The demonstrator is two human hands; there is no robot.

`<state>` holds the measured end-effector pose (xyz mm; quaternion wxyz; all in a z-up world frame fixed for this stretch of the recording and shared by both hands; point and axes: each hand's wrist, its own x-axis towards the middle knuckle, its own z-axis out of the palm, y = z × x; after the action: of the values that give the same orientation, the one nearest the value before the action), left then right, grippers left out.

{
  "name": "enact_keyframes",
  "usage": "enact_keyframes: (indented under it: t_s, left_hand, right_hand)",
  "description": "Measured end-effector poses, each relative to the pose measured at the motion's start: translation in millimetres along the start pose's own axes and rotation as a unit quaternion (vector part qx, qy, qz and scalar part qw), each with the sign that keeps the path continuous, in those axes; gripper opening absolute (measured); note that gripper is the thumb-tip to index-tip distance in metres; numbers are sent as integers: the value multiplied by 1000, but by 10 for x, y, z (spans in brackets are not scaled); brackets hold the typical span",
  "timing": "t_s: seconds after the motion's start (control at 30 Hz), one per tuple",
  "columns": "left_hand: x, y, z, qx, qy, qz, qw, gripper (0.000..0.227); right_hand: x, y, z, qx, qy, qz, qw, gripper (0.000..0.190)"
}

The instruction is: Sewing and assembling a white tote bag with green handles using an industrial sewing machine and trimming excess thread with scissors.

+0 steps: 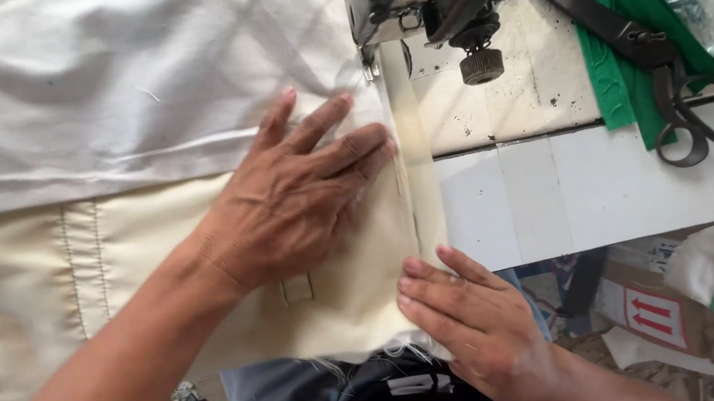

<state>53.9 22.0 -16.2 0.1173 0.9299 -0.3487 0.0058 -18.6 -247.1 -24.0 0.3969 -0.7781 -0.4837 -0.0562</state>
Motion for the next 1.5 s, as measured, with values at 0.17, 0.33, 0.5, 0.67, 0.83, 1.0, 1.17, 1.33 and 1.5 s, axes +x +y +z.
enact_keyframes:
  t_s: [0.17,0.33,0.5,0.67,0.83,1.0,1.17,1.33,1.5]
  left_hand:
    - [164,-177,-108,26,43,20,999,42]
    - [200,-281,-145,17,112,44,993,37]
    - [266,-496,-129,2,175,92,980,19]
    - [416,-693,-223,12,174,97,980,16]
    - [465,-763,-165,35,186,126,974,12]
    - [60,520,-435,7,127,-104,986,68]
    - [-130,936,-6,150,243,-184,941,36]
    - [-192,846,9,276,273,-58,920,17]
    - [-208,827,9,187,115,-34,975,23]
  right_hand:
    - [236,107,27,-5,6,29,1000,29]
    - [314,119,-11,-7,-22,40,999,44]
    - [479,254,16,-7,-15,59,998,41]
    - [663,490,35,-2,-6,80,997,50]
    - [698,557,-19,30,22,82,996,48]
    - [651,607,4,23,32,125,991,31]
    - [680,529,-39,101,47,123,986,24]
    - [557,580,-41,-57,-20,15,998,45]
    - [427,382,-33,-253,21,-27,967,35]
